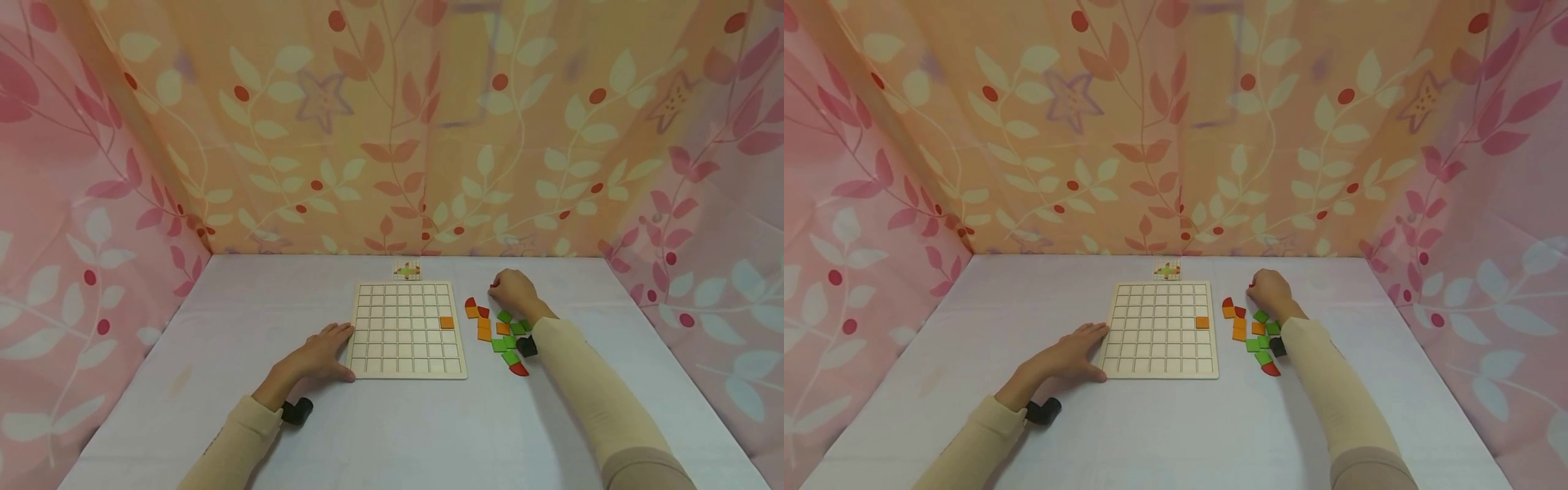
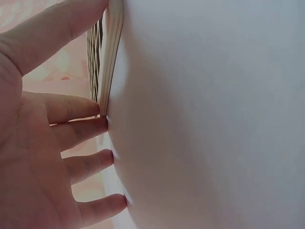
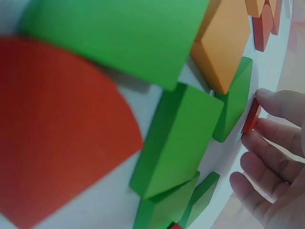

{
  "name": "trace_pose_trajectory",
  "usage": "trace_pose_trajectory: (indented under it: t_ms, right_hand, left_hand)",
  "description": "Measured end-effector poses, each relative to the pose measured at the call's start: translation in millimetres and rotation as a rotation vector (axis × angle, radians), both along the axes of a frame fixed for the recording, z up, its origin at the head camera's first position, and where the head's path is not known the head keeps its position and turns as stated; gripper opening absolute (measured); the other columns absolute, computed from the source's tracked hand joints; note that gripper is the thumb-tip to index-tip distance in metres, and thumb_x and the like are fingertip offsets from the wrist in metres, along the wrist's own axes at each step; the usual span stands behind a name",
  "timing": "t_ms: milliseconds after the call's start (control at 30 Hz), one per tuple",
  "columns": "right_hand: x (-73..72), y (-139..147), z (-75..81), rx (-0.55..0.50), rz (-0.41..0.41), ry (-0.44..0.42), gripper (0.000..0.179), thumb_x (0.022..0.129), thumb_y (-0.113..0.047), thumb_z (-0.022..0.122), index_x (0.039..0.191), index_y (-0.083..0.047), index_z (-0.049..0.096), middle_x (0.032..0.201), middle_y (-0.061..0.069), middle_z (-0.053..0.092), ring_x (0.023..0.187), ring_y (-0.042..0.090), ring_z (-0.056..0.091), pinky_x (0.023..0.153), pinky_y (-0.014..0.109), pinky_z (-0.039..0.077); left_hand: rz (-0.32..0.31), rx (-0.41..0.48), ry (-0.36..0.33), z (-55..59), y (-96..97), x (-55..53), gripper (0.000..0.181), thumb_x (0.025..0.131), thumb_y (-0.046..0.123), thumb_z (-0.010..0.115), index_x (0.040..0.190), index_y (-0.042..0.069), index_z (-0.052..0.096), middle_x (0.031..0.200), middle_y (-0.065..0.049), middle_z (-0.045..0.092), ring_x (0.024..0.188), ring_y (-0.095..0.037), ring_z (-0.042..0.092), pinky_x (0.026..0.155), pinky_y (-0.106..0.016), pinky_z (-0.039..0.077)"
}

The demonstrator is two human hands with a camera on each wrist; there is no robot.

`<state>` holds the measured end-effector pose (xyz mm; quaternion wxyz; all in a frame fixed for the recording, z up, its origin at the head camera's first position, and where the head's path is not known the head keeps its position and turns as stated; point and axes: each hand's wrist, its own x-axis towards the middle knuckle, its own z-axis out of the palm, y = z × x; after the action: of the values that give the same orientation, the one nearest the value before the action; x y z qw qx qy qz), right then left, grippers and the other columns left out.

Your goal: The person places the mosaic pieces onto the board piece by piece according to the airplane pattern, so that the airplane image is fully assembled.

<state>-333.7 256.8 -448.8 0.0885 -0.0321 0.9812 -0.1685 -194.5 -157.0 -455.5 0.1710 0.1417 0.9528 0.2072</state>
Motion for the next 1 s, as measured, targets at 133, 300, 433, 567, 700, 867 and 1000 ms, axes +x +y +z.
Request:
trace_pose_trajectory:
  t_ms: [133, 300, 433, 567, 700, 867, 1000]
  right_hand:
    - [1.5, 0.4, -0.2, -0.020, 0.001, -0.003, 0.032, 0.094, -0.023, 0.061, 0.109, 0.005, 0.067, 0.104, 0.019, 0.068, 0.090, 0.031, 0.057, 0.090, 0.045, 0.051]
    - [2.7, 3.5, -0.6, -0.041, -0.005, 0.009, 0.034, 0.094, -0.023, 0.060, 0.113, 0.006, 0.066, 0.110, 0.022, 0.067, 0.095, 0.033, 0.056, 0.096, 0.049, 0.049]
    - [2.6, 4.9, 1.1, -0.050, -0.004, 0.015, 0.036, 0.094, -0.023, 0.061, 0.115, 0.006, 0.065, 0.113, 0.023, 0.066, 0.097, 0.034, 0.055, 0.098, 0.051, 0.048]
    - [6.0, 2.9, 3.7, -0.072, -0.004, 0.032, 0.037, 0.093, -0.023, 0.061, 0.117, 0.006, 0.065, 0.114, 0.023, 0.066, 0.097, 0.034, 0.056, 0.099, 0.052, 0.047]
    - [10.2, -0.2, 3.4, -0.125, -0.030, 0.034, 0.039, 0.094, -0.025, 0.062, 0.121, 0.003, 0.063, 0.116, 0.021, 0.064, 0.100, 0.033, 0.055, 0.100, 0.050, 0.048]
    - [15.2, -2.0, 4.7, -0.172, -0.028, 0.054, 0.040, 0.094, -0.027, 0.063, 0.123, 0.001, 0.063, 0.115, 0.020, 0.062, 0.099, 0.032, 0.055, 0.098, 0.048, 0.049]
    - [20.3, -3.3, 6.5, -0.187, 0.004, 0.100, 0.039, 0.093, -0.026, 0.064, 0.121, 0.001, 0.064, 0.111, 0.019, 0.062, 0.095, 0.031, 0.054, 0.094, 0.047, 0.049]
  left_hand:
    - [0.001, 0.013, -0.007, -0.9, -1.7, -0.4, 0.098, 0.073, 0.033, 0.085, 0.151, 0.003, 0.033, 0.158, -0.015, 0.031, 0.149, -0.039, 0.021, 0.116, -0.062, 0.021]
    - [0.003, 0.029, 0.002, 0.1, -1.1, -0.4, 0.098, 0.072, 0.031, 0.085, 0.150, 0.002, 0.034, 0.159, -0.016, 0.031, 0.148, -0.040, 0.022, 0.115, -0.063, 0.022]
    - [0.002, 0.038, 0.008, 0.7, -0.2, -0.2, 0.098, 0.072, 0.029, 0.086, 0.150, 0.001, 0.034, 0.160, -0.015, 0.028, 0.148, -0.040, 0.021, 0.114, -0.065, 0.023]
    - [0.002, 0.033, 0.006, 1.0, 0.1, 0.0, 0.097, 0.072, 0.029, 0.086, 0.150, 0.001, 0.035, 0.160, -0.015, 0.028, 0.149, -0.040, 0.021, 0.115, -0.064, 0.022]
    - [0.002, 0.024, 0.003, 1.5, 0.2, -0.3, 0.097, 0.072, 0.029, 0.086, 0.150, 0.001, 0.035, 0.160, -0.015, 0.028, 0.148, -0.040, 0.021, 0.115, -0.063, 0.022]
    - [-0.006, 0.019, 0.003, 2.1, -0.3, -0.9, 0.097, 0.072, 0.031, 0.086, 0.150, 0.001, 0.034, 0.159, -0.017, 0.029, 0.148, -0.040, 0.021, 0.115, -0.063, 0.023]
    - [-0.019, 0.012, 0.001, 1.9, -2.3, -2.4, 0.097, 0.073, 0.031, 0.085, 0.150, 0.002, 0.034, 0.159, -0.016, 0.029, 0.148, -0.040, 0.020, 0.115, -0.062, 0.023]
